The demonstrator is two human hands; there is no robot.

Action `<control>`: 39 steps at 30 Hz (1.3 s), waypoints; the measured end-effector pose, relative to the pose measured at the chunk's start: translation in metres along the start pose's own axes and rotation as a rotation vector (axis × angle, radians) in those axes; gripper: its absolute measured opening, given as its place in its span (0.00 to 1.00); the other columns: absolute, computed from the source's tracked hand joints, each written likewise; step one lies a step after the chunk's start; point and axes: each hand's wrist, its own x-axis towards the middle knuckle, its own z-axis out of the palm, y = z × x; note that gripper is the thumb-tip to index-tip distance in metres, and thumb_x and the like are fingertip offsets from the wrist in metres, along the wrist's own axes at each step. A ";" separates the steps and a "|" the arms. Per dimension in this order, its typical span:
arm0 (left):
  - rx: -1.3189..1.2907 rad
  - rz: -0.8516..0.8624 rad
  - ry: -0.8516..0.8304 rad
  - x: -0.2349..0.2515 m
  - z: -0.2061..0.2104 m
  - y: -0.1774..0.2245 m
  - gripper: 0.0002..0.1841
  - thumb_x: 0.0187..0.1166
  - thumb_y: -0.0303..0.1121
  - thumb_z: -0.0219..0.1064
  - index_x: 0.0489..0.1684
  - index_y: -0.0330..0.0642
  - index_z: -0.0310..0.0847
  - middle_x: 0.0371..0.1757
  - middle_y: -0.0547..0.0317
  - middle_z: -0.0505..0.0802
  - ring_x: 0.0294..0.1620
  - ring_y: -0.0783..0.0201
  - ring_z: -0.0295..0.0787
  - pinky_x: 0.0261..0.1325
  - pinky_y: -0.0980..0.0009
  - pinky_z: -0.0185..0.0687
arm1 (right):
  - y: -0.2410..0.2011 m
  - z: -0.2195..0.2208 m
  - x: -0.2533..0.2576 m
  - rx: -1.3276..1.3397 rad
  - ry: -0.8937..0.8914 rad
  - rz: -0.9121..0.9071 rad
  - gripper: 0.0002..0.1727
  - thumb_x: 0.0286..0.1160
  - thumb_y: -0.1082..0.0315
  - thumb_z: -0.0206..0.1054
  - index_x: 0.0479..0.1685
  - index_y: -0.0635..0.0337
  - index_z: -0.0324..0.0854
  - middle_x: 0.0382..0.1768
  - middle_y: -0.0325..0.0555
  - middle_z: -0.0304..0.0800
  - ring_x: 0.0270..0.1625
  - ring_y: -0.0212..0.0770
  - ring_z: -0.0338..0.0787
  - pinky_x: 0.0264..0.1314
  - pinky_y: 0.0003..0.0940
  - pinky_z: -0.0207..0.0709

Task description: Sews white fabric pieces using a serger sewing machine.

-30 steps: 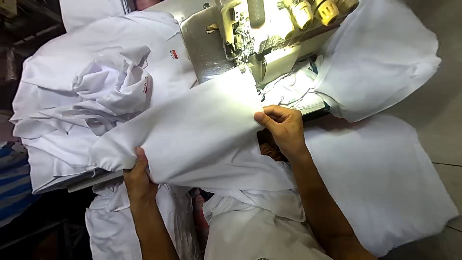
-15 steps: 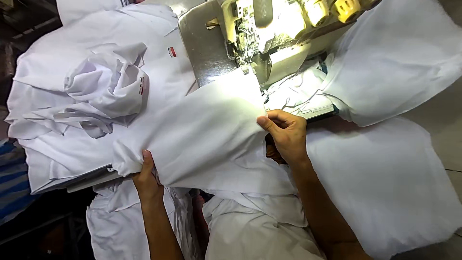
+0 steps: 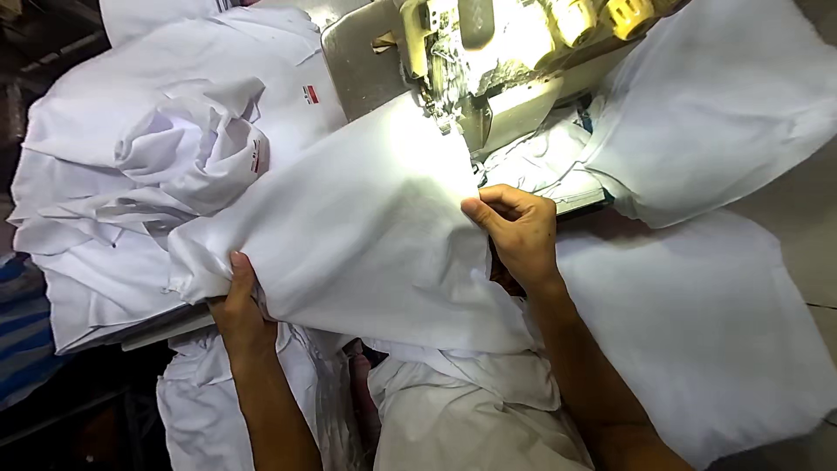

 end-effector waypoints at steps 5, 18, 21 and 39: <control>-0.001 0.075 -0.106 0.021 -0.005 0.009 0.16 0.89 0.42 0.61 0.69 0.51 0.74 0.54 0.69 0.93 0.56 0.72 0.91 0.65 0.67 0.88 | -0.001 0.001 0.001 -0.014 0.009 -0.013 0.05 0.76 0.67 0.75 0.43 0.59 0.91 0.29 0.34 0.93 0.26 0.23 0.86 0.27 0.17 0.80; 0.214 0.110 -0.361 -0.088 -0.032 -0.042 0.19 0.75 0.29 0.72 0.60 0.29 0.79 0.56 0.62 0.90 0.59 0.77 0.87 0.67 0.75 0.83 | -0.003 -0.005 -0.015 -0.028 -0.002 0.038 0.06 0.77 0.67 0.74 0.44 0.59 0.91 0.28 0.33 0.91 0.23 0.21 0.83 0.24 0.16 0.76; -0.165 -0.081 -0.181 -0.080 -0.032 -0.021 0.10 0.89 0.31 0.52 0.61 0.46 0.75 0.49 0.74 0.95 0.54 0.75 0.92 0.63 0.70 0.88 | 0.001 -0.006 -0.016 0.013 -0.011 0.046 0.06 0.78 0.67 0.73 0.45 0.59 0.91 0.28 0.34 0.92 0.24 0.23 0.84 0.25 0.17 0.79; -0.124 -0.086 -0.136 -0.037 -0.009 0.004 0.15 0.95 0.34 0.41 0.61 0.44 0.75 0.43 0.70 0.95 0.47 0.76 0.94 0.55 0.73 0.91 | 0.006 -0.004 -0.007 0.074 -0.027 0.042 0.06 0.79 0.67 0.72 0.46 0.59 0.91 0.32 0.36 0.94 0.30 0.26 0.90 0.33 0.20 0.85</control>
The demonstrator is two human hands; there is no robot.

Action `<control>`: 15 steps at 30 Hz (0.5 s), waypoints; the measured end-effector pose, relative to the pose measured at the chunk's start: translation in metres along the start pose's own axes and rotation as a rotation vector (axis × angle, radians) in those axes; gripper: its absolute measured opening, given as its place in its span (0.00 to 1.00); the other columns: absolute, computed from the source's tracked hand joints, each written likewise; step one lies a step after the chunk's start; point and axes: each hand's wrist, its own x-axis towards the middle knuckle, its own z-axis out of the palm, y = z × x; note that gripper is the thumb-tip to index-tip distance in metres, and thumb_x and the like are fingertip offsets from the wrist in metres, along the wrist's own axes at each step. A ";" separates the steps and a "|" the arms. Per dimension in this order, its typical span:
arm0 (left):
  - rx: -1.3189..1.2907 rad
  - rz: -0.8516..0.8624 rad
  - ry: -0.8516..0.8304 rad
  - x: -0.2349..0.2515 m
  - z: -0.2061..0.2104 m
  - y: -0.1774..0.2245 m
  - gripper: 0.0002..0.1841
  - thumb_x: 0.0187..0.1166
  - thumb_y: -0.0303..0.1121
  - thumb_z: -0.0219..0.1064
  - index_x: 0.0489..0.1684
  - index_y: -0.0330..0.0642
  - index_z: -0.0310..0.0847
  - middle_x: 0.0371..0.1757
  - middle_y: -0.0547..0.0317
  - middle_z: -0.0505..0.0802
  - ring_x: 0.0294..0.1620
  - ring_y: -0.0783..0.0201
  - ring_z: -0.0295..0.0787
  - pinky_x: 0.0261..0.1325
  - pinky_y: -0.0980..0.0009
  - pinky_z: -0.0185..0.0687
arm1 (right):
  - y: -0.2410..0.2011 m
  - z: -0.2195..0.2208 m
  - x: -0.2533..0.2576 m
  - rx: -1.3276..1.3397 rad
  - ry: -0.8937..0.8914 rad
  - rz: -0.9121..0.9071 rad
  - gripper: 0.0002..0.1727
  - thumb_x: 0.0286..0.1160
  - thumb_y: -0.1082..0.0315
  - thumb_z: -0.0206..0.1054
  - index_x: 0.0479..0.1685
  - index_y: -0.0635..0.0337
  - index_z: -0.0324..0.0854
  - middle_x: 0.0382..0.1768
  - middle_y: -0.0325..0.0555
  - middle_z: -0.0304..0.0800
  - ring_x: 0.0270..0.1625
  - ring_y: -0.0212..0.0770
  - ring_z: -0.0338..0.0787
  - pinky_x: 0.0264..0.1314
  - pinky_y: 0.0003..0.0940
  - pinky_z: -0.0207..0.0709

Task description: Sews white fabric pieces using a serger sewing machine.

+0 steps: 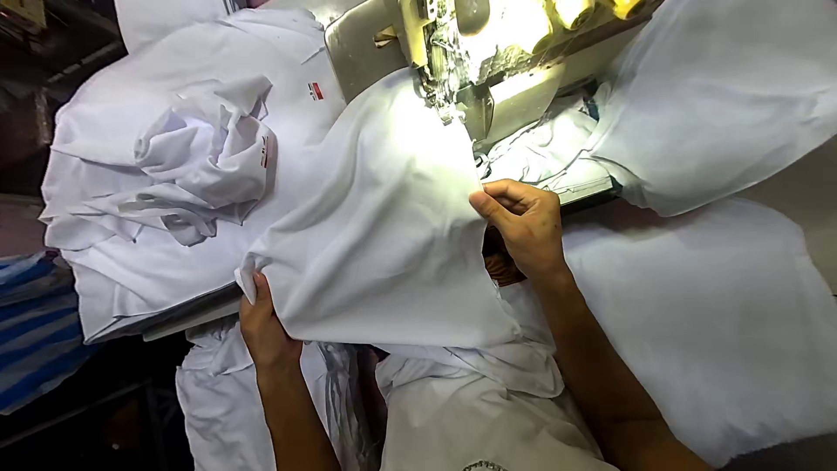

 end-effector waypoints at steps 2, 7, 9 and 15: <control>0.006 0.050 -0.021 0.004 0.002 0.006 0.15 0.95 0.33 0.42 0.61 0.45 0.76 0.44 0.70 0.95 0.48 0.76 0.93 0.57 0.73 0.91 | -0.002 -0.001 0.002 -0.019 -0.001 -0.007 0.06 0.80 0.66 0.72 0.46 0.59 0.91 0.32 0.35 0.94 0.29 0.25 0.89 0.32 0.19 0.84; 0.030 0.139 -0.011 0.016 0.004 0.015 0.14 0.95 0.33 0.42 0.60 0.47 0.75 0.46 0.71 0.94 0.50 0.76 0.92 0.60 0.73 0.89 | -0.004 -0.001 0.007 -0.032 0.001 -0.019 0.06 0.80 0.66 0.72 0.47 0.58 0.91 0.31 0.35 0.93 0.27 0.24 0.88 0.29 0.19 0.83; 0.039 0.175 -0.017 0.022 0.005 0.017 0.13 0.94 0.34 0.44 0.61 0.47 0.76 0.48 0.71 0.94 0.52 0.76 0.92 0.61 0.72 0.88 | -0.005 -0.001 0.009 -0.046 -0.007 -0.015 0.07 0.81 0.66 0.71 0.48 0.57 0.90 0.31 0.35 0.93 0.27 0.25 0.88 0.28 0.19 0.83; 0.093 0.243 -0.064 0.046 0.000 0.024 0.13 0.94 0.39 0.49 0.61 0.53 0.79 0.50 0.73 0.93 0.54 0.74 0.91 0.62 0.69 0.88 | -0.006 0.001 0.015 -0.058 -0.005 -0.020 0.07 0.82 0.64 0.70 0.48 0.55 0.90 0.27 0.34 0.90 0.21 0.24 0.83 0.21 0.18 0.77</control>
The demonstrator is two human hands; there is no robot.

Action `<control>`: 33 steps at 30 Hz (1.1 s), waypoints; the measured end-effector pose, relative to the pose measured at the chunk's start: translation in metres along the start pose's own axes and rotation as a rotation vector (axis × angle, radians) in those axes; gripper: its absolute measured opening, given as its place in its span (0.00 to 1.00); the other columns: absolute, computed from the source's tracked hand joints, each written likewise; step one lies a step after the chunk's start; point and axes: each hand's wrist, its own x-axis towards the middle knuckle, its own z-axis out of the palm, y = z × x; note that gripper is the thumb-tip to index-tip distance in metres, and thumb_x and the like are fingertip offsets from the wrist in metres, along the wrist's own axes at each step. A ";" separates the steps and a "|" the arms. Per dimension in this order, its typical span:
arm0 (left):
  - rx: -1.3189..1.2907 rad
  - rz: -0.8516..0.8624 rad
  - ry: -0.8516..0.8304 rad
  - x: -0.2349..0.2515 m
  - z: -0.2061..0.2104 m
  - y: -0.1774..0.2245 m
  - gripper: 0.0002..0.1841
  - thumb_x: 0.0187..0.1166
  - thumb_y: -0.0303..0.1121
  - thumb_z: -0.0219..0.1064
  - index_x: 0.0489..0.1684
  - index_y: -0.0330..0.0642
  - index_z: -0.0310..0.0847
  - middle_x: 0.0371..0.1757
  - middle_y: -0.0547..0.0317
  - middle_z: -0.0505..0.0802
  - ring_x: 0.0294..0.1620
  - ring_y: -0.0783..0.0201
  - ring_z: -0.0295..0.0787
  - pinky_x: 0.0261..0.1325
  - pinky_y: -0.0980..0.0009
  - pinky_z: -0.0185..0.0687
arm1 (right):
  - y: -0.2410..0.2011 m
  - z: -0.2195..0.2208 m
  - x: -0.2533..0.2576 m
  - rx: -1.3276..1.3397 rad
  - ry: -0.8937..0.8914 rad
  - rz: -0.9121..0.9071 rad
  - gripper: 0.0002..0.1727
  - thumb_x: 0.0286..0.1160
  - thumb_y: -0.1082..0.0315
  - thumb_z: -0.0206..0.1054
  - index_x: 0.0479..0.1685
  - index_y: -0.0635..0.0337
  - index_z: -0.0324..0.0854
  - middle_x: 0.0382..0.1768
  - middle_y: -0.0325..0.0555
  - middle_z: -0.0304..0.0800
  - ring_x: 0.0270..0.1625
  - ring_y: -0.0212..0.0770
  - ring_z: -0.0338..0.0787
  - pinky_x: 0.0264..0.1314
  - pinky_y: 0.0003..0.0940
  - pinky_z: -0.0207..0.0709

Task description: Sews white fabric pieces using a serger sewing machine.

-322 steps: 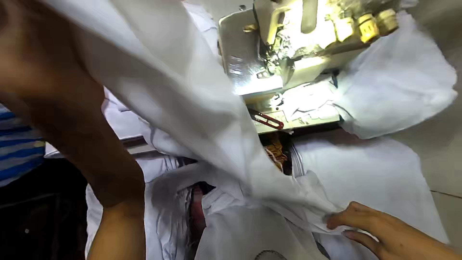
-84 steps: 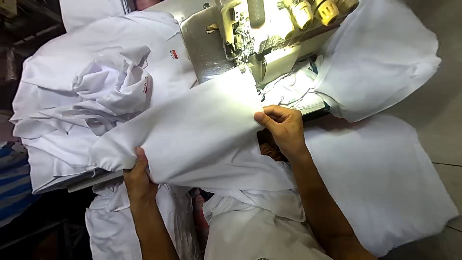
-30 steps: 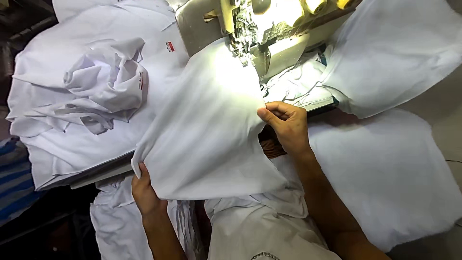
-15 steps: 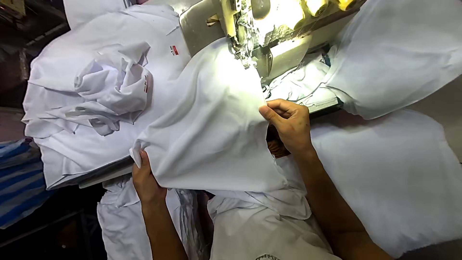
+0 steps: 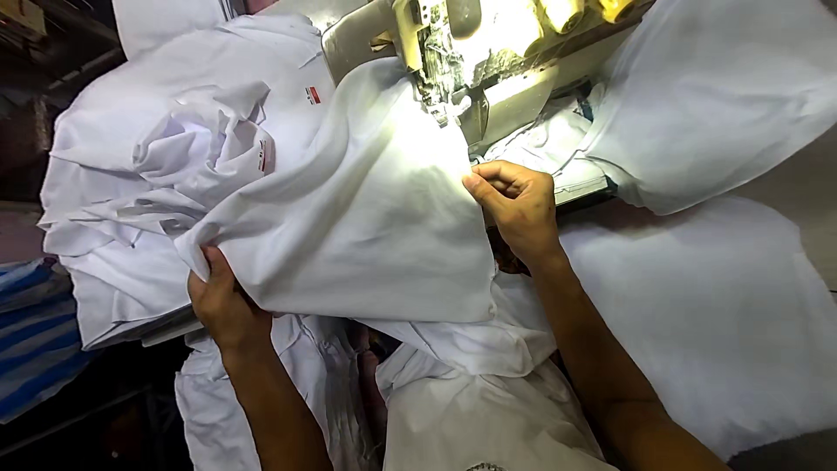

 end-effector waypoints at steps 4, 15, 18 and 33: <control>-0.012 -0.072 -0.142 0.000 -0.007 0.000 0.15 0.89 0.52 0.57 0.64 0.61 0.79 0.53 0.77 0.93 0.57 0.77 0.90 0.64 0.71 0.87 | 0.000 -0.002 0.002 0.012 -0.012 -0.010 0.07 0.83 0.65 0.69 0.49 0.56 0.89 0.25 0.34 0.89 0.18 0.24 0.79 0.17 0.16 0.72; 0.486 -0.145 -0.383 -0.073 -0.044 -0.038 0.21 0.70 0.33 0.77 0.57 0.29 0.82 0.54 0.59 0.92 0.58 0.75 0.89 0.64 0.72 0.86 | 0.004 -0.013 -0.046 -0.265 0.029 0.024 0.11 0.80 0.60 0.72 0.49 0.57 0.88 0.29 0.34 0.85 0.22 0.22 0.74 0.22 0.16 0.66; 0.259 -0.091 -0.274 -0.085 -0.051 -0.044 0.11 0.83 0.32 0.64 0.59 0.45 0.81 0.54 0.77 0.92 0.58 0.79 0.87 0.66 0.73 0.84 | 0.010 -0.013 -0.053 -0.232 0.057 0.055 0.09 0.78 0.62 0.74 0.46 0.58 0.90 0.31 0.34 0.89 0.24 0.20 0.79 0.25 0.14 0.72; -0.006 -0.357 0.038 -0.062 -0.021 -0.021 0.13 0.94 0.30 0.43 0.54 0.44 0.75 0.38 0.70 0.95 0.41 0.76 0.94 0.50 0.74 0.92 | 0.019 0.003 -0.060 -0.059 0.090 0.088 0.06 0.75 0.66 0.76 0.43 0.59 0.91 0.32 0.34 0.94 0.30 0.23 0.89 0.33 0.18 0.84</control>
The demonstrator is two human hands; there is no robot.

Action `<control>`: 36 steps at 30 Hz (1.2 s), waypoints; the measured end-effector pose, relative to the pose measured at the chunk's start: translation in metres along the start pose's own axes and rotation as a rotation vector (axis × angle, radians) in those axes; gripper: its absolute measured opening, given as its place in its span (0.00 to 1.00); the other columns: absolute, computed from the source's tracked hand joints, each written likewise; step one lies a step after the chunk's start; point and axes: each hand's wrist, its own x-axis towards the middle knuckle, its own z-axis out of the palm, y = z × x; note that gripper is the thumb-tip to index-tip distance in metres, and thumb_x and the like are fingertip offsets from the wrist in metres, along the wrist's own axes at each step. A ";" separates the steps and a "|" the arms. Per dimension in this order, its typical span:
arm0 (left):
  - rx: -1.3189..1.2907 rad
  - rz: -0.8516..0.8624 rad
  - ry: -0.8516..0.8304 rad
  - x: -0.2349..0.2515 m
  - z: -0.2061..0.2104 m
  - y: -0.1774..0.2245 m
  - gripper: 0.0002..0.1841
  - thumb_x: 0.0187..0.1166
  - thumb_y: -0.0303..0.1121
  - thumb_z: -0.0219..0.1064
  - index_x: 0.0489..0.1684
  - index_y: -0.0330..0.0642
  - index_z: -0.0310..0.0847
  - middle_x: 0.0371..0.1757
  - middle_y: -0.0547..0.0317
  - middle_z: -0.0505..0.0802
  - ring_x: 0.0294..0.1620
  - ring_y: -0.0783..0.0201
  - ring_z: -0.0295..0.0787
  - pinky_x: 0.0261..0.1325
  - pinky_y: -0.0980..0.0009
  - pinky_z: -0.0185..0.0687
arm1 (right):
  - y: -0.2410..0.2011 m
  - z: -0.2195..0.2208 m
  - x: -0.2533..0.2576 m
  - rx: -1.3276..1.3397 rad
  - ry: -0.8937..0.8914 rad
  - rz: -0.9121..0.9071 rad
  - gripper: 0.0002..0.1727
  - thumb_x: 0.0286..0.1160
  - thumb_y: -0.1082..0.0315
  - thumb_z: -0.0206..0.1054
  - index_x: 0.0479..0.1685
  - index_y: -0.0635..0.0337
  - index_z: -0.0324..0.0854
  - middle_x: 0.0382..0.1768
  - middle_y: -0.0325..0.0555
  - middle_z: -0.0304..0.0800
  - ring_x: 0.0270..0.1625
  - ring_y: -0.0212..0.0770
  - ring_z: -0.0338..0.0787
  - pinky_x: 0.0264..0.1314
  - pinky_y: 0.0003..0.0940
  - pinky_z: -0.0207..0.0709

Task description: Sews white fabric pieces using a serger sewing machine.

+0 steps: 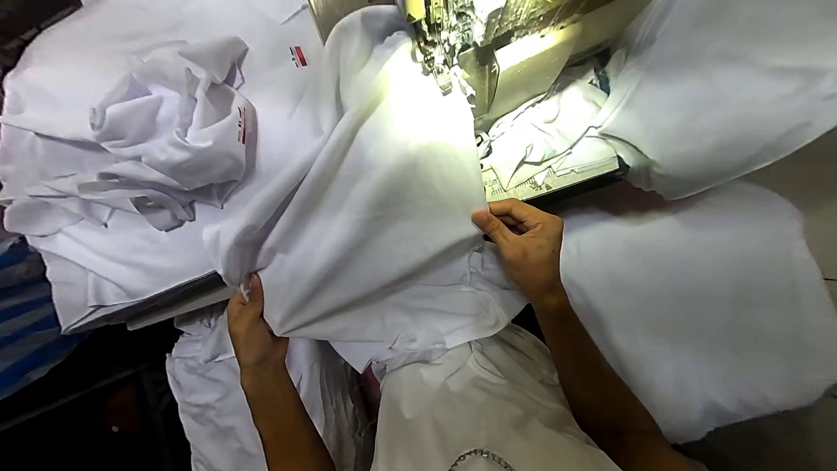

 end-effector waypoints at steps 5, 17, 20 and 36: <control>-0.046 0.073 -0.033 0.005 0.004 0.002 0.14 0.94 0.31 0.43 0.52 0.46 0.78 0.39 0.70 0.95 0.41 0.75 0.94 0.50 0.73 0.92 | -0.003 -0.004 0.006 -0.004 -0.013 -0.011 0.06 0.76 0.65 0.76 0.43 0.58 0.91 0.32 0.34 0.94 0.29 0.23 0.88 0.30 0.18 0.82; 0.025 0.166 -0.102 0.033 0.007 0.020 0.13 0.93 0.35 0.48 0.51 0.52 0.82 0.40 0.73 0.94 0.43 0.78 0.93 0.51 0.75 0.90 | -0.008 -0.003 0.027 -0.030 -0.035 -0.085 0.06 0.77 0.66 0.75 0.44 0.58 0.91 0.30 0.34 0.93 0.26 0.22 0.85 0.27 0.16 0.79; 0.008 0.175 -0.133 0.039 0.005 0.020 0.12 0.93 0.37 0.50 0.51 0.54 0.83 0.41 0.73 0.95 0.44 0.76 0.93 0.52 0.73 0.90 | -0.009 -0.004 0.032 -0.031 -0.048 -0.102 0.06 0.78 0.66 0.74 0.44 0.59 0.90 0.31 0.34 0.93 0.26 0.21 0.85 0.28 0.16 0.80; 0.816 0.293 -0.139 0.003 -0.028 -0.022 0.31 0.73 0.41 0.76 0.67 0.24 0.77 0.63 0.36 0.88 0.67 0.61 0.85 0.73 0.65 0.78 | 0.008 -0.024 -0.016 -0.451 -0.061 0.011 0.27 0.72 0.56 0.78 0.67 0.54 0.75 0.34 0.37 0.87 0.26 0.32 0.77 0.27 0.30 0.70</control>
